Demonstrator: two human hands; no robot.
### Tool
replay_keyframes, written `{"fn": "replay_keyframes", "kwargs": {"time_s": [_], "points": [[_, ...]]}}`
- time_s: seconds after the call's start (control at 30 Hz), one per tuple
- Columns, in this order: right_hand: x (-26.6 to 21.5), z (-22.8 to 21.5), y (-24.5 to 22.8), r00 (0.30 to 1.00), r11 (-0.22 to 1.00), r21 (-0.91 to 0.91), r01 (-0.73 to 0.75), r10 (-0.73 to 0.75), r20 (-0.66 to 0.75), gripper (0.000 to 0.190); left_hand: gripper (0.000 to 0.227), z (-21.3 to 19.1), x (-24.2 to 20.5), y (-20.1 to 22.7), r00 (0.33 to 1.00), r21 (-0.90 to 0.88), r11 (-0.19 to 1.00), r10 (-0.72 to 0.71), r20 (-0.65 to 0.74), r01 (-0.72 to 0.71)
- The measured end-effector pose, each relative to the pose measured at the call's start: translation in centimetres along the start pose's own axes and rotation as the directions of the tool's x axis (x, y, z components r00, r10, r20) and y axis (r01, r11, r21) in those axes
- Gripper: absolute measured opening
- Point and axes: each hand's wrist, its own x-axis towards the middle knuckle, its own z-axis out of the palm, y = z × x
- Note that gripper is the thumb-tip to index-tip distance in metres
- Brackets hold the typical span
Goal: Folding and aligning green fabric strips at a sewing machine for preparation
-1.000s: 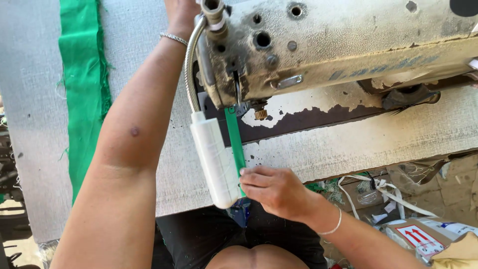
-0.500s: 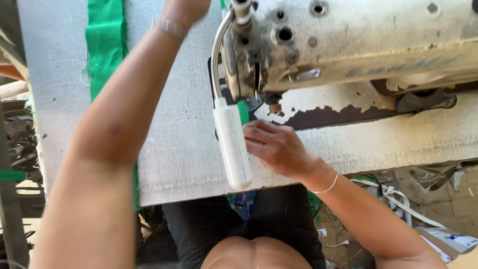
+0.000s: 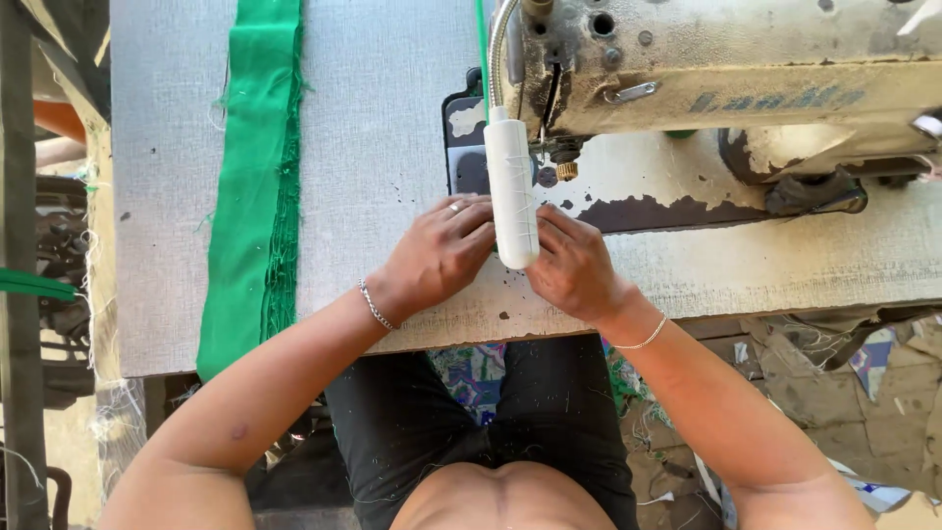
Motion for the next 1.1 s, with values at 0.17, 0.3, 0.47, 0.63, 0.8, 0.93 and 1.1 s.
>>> {"fn": "replay_keyframes", "kwargs": {"time_s": [0.17,0.3,0.47,0.63,0.8,0.93,1.1], "points": [[-1.1,0.7,-0.1,1.000,1.000,-0.007,0.024,-0.024,-0.008,0.006,0.013,0.0,-0.8,0.2,1.000,0.015,1.000,0.013,-0.018,-0.013],[-1.1,-0.3,-0.4,0.999,0.999,-0.008,0.038,-0.038,-0.002,0.004,0.014,-0.1,-0.8,0.9,1.000,-0.020,1.000,-0.001,0.010,0.001],[-0.3,0.5,1.2,0.985,0.989,-0.028,0.143,-0.145,-0.089,0.003,0.025,-1.8,0.7,0.4,0.994,0.031,0.994,0.104,-0.020,-0.104],[1.2,-1.4,1.1,0.997,0.991,0.127,0.030,-0.039,0.072,0.023,0.021,-3.2,0.7,1.3,0.995,-0.058,0.994,0.096,0.039,-0.093],[0.1,0.1,2.1,0.995,0.995,0.079,0.063,-0.069,0.076,0.025,0.019,-3.0,0.1,1.0,0.994,-0.006,0.995,0.097,0.048,-0.097],[-0.5,0.3,2.3,0.989,0.993,0.026,0.116,-0.118,0.093,0.030,0.011,-3.7,1.0,1.5,0.996,0.022,0.996,0.090,-0.007,-0.090],[-2.2,0.5,3.0,0.978,0.996,0.002,0.092,-0.091,0.186,0.038,0.013,-3.6,0.5,1.1,0.992,0.029,0.992,0.124,0.035,-0.125]]}}
